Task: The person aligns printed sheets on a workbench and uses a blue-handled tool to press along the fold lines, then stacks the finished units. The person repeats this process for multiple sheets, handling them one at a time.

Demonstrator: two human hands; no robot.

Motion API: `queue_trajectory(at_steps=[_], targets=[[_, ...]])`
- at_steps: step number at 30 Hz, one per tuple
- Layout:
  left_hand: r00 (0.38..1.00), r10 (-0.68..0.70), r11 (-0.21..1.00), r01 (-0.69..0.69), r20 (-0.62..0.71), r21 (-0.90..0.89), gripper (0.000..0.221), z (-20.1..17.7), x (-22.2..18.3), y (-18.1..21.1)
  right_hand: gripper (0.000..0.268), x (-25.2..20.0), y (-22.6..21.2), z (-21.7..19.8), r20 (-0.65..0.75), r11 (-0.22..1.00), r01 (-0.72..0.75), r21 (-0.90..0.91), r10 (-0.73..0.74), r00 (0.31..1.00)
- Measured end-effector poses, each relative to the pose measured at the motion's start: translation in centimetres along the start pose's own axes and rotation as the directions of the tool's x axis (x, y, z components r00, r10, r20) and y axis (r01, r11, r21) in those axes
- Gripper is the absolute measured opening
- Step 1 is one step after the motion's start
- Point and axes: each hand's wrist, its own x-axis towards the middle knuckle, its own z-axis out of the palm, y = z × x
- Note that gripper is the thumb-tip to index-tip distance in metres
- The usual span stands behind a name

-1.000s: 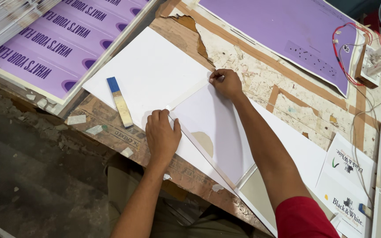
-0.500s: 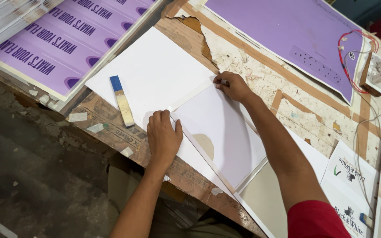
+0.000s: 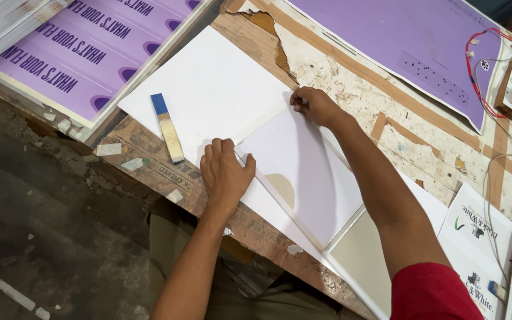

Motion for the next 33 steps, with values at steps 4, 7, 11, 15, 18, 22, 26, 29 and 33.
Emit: queue_trajectory(at_steps=[4, 7, 11, 15, 18, 22, 26, 29, 33], targets=[[0.997, -0.02, 1.0, 0.02, 0.075, 0.006, 0.033, 0.1, -0.3, 0.0, 0.019, -0.7, 0.0, 0.8, -0.105, 0.998, 0.046, 0.053, -0.04, 0.994], [0.998, 0.036, 0.999, -0.036, -0.052, 0.0, 0.039, 0.1, -0.4, -0.1, 0.018, -1.1, -0.3, 1.3, -0.164, 0.994, 0.013, 0.109, 0.005, 0.986], [0.993, 0.025, 0.999, -0.03, -0.113, -0.036, 0.037, 0.3, -1.1, -0.2, 0.012, -2.2, -0.2, 2.4, -0.264, 0.999, 0.052, -0.001, -0.05, 0.963], [0.995, 0.041, 0.999, -0.04, -0.095, 0.014, 0.035, 0.6, -1.5, -0.3, 0.015, -2.4, -0.1, 2.7, -0.28, 0.998, 0.065, -0.016, -0.067, 0.958], [0.996, 0.043, 0.999, -0.041, -0.077, 0.027, 0.034, 0.8, -1.4, -0.3, 0.018, -2.2, -0.1, 2.6, -0.275, 0.998, 0.06, 0.02, -0.053, 0.96], [0.989, 0.126, 0.981, -0.112, -0.082, 0.158, 0.043, 1.4, -1.6, 0.1, 0.018, -2.1, -0.1, 2.4, -0.268, 0.999, 0.032, 0.021, -0.025, 0.963], [0.999, 0.002, 0.995, 0.002, -0.035, 0.105, 0.034, 2.1, -1.9, 1.1, 0.017, -1.9, -0.4, 2.4, -0.258, 0.999, 0.026, 0.031, -0.017, 0.966], [0.996, -0.063, 0.996, 0.067, -0.062, 0.059, 0.03, 2.6, -2.1, 1.7, 0.017, -2.0, -0.3, 2.3, -0.236, 0.998, -0.002, 0.057, 0.015, 0.972], [0.992, -0.127, 0.992, 0.127, -0.019, -0.018, 0.029, 2.5, -1.9, 1.7, 0.022, -1.6, -0.2, 2.4, -0.251, 0.999, 0.024, 0.047, -0.012, 0.968]])
